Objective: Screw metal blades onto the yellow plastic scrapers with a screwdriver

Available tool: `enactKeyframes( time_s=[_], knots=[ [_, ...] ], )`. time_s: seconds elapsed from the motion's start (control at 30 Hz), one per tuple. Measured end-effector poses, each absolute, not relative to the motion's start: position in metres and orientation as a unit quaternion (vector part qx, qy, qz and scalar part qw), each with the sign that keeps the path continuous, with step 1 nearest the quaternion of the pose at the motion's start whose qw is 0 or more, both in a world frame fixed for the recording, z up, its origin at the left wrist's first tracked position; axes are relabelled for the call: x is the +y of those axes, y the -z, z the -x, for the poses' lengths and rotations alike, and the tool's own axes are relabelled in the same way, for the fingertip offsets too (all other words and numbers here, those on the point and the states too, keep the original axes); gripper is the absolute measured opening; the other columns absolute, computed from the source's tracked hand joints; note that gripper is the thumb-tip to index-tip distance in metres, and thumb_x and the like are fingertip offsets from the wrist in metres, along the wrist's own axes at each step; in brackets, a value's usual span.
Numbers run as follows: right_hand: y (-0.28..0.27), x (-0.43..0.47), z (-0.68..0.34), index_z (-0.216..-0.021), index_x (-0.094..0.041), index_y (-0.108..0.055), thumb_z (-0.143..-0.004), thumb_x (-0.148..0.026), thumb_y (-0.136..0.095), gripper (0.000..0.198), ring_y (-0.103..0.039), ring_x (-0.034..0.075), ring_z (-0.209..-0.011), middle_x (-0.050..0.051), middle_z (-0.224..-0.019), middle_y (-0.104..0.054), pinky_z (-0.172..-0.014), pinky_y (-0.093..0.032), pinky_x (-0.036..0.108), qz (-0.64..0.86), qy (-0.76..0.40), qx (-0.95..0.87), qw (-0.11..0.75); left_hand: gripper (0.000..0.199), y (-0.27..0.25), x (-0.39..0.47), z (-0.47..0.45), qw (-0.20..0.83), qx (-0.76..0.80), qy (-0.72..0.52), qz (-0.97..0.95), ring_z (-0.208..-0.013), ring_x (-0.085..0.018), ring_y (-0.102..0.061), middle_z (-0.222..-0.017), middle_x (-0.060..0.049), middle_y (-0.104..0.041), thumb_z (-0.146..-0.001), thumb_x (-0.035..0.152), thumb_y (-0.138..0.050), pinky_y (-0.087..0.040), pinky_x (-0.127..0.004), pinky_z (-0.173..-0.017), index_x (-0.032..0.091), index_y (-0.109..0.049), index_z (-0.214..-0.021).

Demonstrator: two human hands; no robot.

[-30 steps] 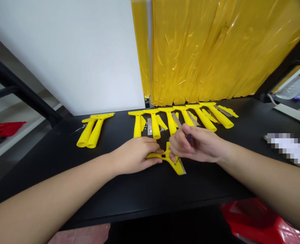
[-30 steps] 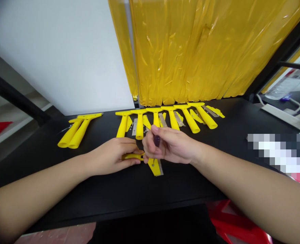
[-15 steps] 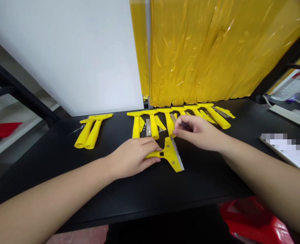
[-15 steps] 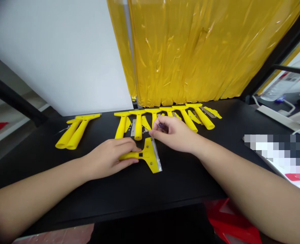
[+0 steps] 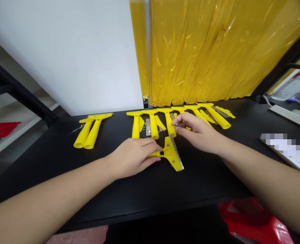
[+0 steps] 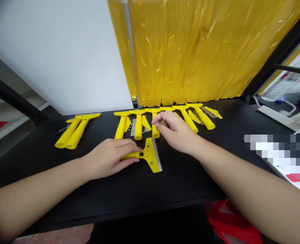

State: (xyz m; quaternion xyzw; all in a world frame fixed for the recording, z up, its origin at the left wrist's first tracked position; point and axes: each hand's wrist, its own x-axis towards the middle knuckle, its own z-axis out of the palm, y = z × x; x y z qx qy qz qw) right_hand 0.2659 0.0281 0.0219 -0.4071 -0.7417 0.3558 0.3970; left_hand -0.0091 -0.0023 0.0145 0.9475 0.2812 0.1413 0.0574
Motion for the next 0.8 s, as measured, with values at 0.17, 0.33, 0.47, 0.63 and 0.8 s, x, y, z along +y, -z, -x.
enactKeyframes(
  time_s=[0.17, 0.33, 0.47, 0.63, 0.8],
  knots=[
    [-0.025, 0.032, -0.268, -0.109, -0.022, -0.077, -0.100, -0.037, -0.073, 0.017, -0.056, 0.014, -0.068, 0.000, -0.079, -0.063, -0.063, -0.047, 0.029, 0.323, -0.428, -0.672, 0.512, 0.023, -0.012, 0.000, 0.008, 0.052, 0.262, -0.123, -0.956, -0.104, -0.022, -0.076, -0.114, -0.006, -0.080, -0.110, 0.036, -0.060, -0.060, -0.034, -0.092, 0.020, -0.072, -0.122],
    [-0.025, 0.024, -0.263, -0.108, -0.024, -0.080, -0.093, -0.036, -0.085, 0.020, -0.070, 0.019, -0.083, 0.004, -0.091, -0.074, -0.079, -0.061, 0.035, 0.324, -0.334, -0.668, 0.580, 0.023, -0.012, 0.001, 0.007, 0.055, 0.266, -0.112, -0.956, -0.104, -0.023, -0.076, -0.115, -0.006, -0.079, -0.109, 0.035, -0.061, -0.059, -0.035, -0.091, 0.020, -0.072, -0.123],
    [-0.024, 0.016, -0.257, -0.106, -0.025, -0.076, -0.092, -0.039, -0.086, 0.022, -0.074, 0.022, -0.090, 0.006, -0.099, -0.077, -0.087, -0.065, 0.040, 0.327, -0.303, -0.662, 0.602, 0.023, -0.012, 0.000, 0.007, 0.063, 0.264, -0.107, -0.956, -0.105, -0.023, -0.075, -0.114, -0.006, -0.078, -0.108, 0.034, -0.062, -0.059, -0.035, -0.091, 0.021, -0.071, -0.124],
    [-0.019, 0.013, -0.248, -0.102, -0.026, -0.073, -0.090, -0.044, -0.087, 0.025, -0.076, 0.022, -0.084, 0.006, -0.095, -0.077, -0.079, -0.067, 0.040, 0.316, -0.349, -0.641, 0.606, 0.023, -0.011, 0.000, 0.007, 0.062, 0.263, -0.112, -0.956, -0.103, -0.022, -0.075, -0.112, -0.007, -0.078, -0.109, 0.035, -0.061, -0.059, -0.034, -0.091, 0.021, -0.072, -0.123],
    [-0.015, 0.015, -0.241, -0.098, -0.024, -0.073, -0.089, -0.045, -0.088, 0.028, -0.078, 0.021, -0.084, 0.006, -0.094, -0.078, -0.077, -0.069, 0.038, 0.301, -0.362, -0.643, 0.605, 0.023, -0.011, 0.001, 0.006, 0.063, 0.263, -0.110, -0.956, -0.103, -0.023, -0.075, -0.113, -0.006, -0.078, -0.108, 0.036, -0.061, -0.059, -0.034, -0.089, 0.021, -0.072, -0.123]
  ],
)
